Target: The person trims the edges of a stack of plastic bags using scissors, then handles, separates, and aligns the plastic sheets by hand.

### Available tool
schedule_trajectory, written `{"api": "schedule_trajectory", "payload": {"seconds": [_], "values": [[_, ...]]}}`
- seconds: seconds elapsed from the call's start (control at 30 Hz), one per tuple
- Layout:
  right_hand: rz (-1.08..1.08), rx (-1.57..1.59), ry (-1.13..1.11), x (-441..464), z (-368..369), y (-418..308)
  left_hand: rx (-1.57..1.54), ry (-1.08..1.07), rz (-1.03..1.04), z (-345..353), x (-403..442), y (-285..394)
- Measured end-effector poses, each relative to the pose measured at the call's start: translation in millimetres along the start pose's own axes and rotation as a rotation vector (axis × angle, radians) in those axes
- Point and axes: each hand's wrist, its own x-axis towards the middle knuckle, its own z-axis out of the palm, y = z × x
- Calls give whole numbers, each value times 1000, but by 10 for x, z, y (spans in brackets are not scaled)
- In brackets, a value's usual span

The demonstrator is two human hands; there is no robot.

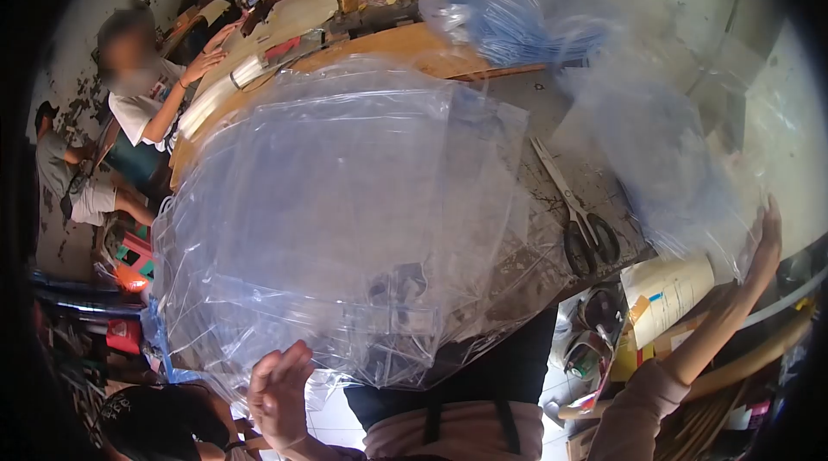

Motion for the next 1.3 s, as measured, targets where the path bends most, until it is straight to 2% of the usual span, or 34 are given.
{"api": "schedule_trajectory", "payload": {"seconds": [0.03, 0.07, 0.13, 0.17, 0.2, 0.27, 0.3, 0.33, 0.4, 0.43, 0.47, 0.5, 0.57, 0.6, 0.7, 0.73, 0.77, 0.83, 0.93, 1.1, 1.17, 1.3], "values": [[48, 48, 125, -77, -6, 72, 102, 47, -15, 129, 31, 17], [50, 46, 121, -136, 15, 101, 103, 51, -17, 258, 86, 55], [145, -45, 119, -224, 28, 148, 438, 6, -63, 506, 220, 137], [159, -155, -28, -258, 15, 157, 592, -35, -71, 636, 304, 165], [163, -156, -31, -261, 54, 131, 907, -160, 43, 678, 382, 143], [292, -811, -280, -250, 171, 38, 1064, -276, 188, 850, 500, 71], [130, -984, -242, -86, -37, 427, 1067, -274, 185, 934, 547, 6], [129, -983, -248, -225, 46, 354, 1149, -298, 222, 1012, 588, -77], [-81, -1246, 348, -707, 430, -3, 1237, -314, 254, 1103, 626, -203], [-202, -1204, 452, -864, 502, -92, 1373, -292, 251, 1131, 630, -250], [-231, -1052, 445, -1060, 601, -219, 1509, -272, 244, 1147, 635, -273], [-241, -1055, 431, -1289, 781, -397, 1514, -273, 235, 1153, 649, -270], [-294, -525, 166, -1866, 1191, -407, 1521, -292, 257, 1140, 668, -247], [-392, -454, -11, -2102, 1365, -493, 1527, -301, 254, 1131, 669, -250], [-160, -104, -551, -2641, 1754, -800, 1501, -295, 268, 1117, 658, -257], [89, 119, -627, -2803, 1859, -910, 1492, -282, 255, 1113, 650, -260], [60, 106, -759, -2868, 1870, -899, 1482, -267, 243, 1110, 649, -262], [260, 219, -868, -2994, 1922, -951, 1467, -254, 239, 1112, 657, -261], [303, 174, -928, -3003, 1968, -983, 1424, -209, 218, 1125, 636, -291], [229, 60, -962, -2936, 1997, -1085, 1293, -75, 217, 1145, 642, -329], [274, 180, -1034, -2946, 1979, -1081, 1213, 74, 160, 1167, 661, -343], [344, 298, -1031, -3000, 1993, -1062, 1207, 65, 130, 1133, 717, -279]]}}
